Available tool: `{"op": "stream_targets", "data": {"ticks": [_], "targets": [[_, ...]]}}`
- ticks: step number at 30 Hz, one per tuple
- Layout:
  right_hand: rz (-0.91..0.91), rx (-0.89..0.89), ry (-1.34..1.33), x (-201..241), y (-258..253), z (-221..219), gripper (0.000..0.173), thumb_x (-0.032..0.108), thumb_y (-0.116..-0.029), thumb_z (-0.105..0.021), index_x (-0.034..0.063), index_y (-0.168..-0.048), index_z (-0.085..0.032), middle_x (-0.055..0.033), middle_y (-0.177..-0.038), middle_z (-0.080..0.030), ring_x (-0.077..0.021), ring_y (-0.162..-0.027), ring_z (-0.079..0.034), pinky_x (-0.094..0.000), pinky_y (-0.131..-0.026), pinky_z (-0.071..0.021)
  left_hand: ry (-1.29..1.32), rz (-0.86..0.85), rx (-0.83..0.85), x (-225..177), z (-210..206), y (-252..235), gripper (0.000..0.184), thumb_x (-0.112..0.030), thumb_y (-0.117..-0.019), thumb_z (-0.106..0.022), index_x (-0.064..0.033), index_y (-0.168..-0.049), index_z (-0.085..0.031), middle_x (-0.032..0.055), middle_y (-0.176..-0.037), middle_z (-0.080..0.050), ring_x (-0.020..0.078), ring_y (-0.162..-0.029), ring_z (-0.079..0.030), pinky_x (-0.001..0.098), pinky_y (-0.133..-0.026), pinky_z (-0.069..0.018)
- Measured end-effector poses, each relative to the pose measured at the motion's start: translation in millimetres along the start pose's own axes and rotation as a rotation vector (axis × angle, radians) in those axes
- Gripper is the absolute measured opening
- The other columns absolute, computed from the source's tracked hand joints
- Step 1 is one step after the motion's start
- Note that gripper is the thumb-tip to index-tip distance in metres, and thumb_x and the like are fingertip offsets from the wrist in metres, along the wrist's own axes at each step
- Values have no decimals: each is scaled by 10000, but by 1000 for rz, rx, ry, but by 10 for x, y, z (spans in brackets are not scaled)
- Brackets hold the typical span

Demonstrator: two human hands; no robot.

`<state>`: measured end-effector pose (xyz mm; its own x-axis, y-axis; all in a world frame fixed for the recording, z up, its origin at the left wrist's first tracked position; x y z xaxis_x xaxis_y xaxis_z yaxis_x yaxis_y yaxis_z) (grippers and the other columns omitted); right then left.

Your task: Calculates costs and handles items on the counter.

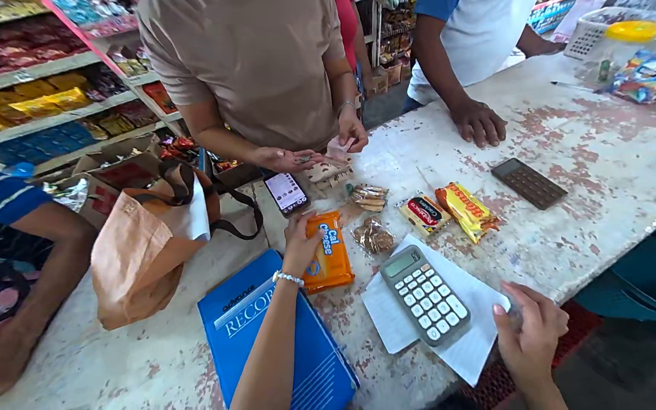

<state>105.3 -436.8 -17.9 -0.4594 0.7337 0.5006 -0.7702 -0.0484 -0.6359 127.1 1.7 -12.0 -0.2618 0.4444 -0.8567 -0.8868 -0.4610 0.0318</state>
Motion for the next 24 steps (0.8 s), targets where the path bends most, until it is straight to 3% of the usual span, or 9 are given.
{"op": "stream_targets", "data": {"ticks": [2,4,6,10,13,17,22,24], "targets": [[74,88,37,243,-50,32,616,644,-1002,-412,149,-1307,-615,-186,-1239,-629,-349,-1178,-543,-532,-997,-332,-14,-12,-15,4,0,-27,467,-134,-968,-660,-17,-1411,-565,282,-1496,-425,443,-1354,-430,560,-1096,-396],[115,230,55,503,-37,-45,812,736,-918,-451,71,-1360,-597,-186,-1194,-694,-378,-1087,-632,-627,-931,-400,-101,-42,-52,-72,15,2,471,-145,-979,-664,-6,-1417,-563,288,-1496,-435,467,-1373,-412,589,-1116,-364],[110,349,60,631,52,-158,921,744,-852,-502,10,-1404,-573,-186,-1134,-706,-385,-1010,-663,-684,-908,-411,-231,-121,-84,-206,2,90,517,-195,-993,-647,-1,-1456,-523,296,-1550,-382,503,-1426,-349,657,-1135,-307],[108,353,-14,651,57,-143,812,667,-949,-457,-12,-1375,-586,-76,-914,-724,-257,-802,-650,-586,-854,-441,-458,-195,21,-519,-198,404,597,-327,-1009,-618,-36,-1510,-468,269,-1619,-299,523,-1499,-210,754,-1125,-197],[140,381,-44,651,-101,-212,667,618,-1008,-393,105,-1352,-645,-127,-1070,-710,-351,-950,-649,-629,-854,-436,-601,-189,164,-570,-391,703,668,-402,-983,-646,-43,-1517,-469,276,-1631,-279,556,-1505,-164,767,-1136,-152],[167,424,12,688,-187,-373,629,659,-1009,-314,254,-1268,-720,-166,-1298,-651,-432,-1106,-604,-659,-914,-396,-706,-197,231,-603,-511,980,649,-388,-978,-655,-72,-1517,-480,263,-1637,-280,564,-1506,-159,783,-1132,-126],[141,412,50,727,-164,-413,608,635,-1017,-312,263,-1167,-768,-147,-1336,-643,-432,-1156,-589,-663,-950,-374,-831,-175,262,-650,-483,1190,684,-393,-974,-658,-65,-1536,-451,274,-1637,-274,577,-1496,-177,804,-1094,-158],[136,412,38,720,-132,-379,627,667,-998,-330,254,-1201,-757,-157,-1344,-637,-440,-1162,-589,-674,-948,-378,-857,-149,309,-638,-503,1228,674,-366,-991,-644,-88,-1561,-416,271,-1656,-220,581,-1504,-136,814,-1088,-144]]}}
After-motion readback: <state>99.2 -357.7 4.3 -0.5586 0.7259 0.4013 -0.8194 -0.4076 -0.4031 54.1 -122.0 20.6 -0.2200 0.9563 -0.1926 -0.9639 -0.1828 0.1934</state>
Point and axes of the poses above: each hand's wrist, its own y-axis away from the middle knuckle, its own z-axis out of the back of the hand, x = y × z, the point moved 7 cm from there along -y, towards the middle knuckle
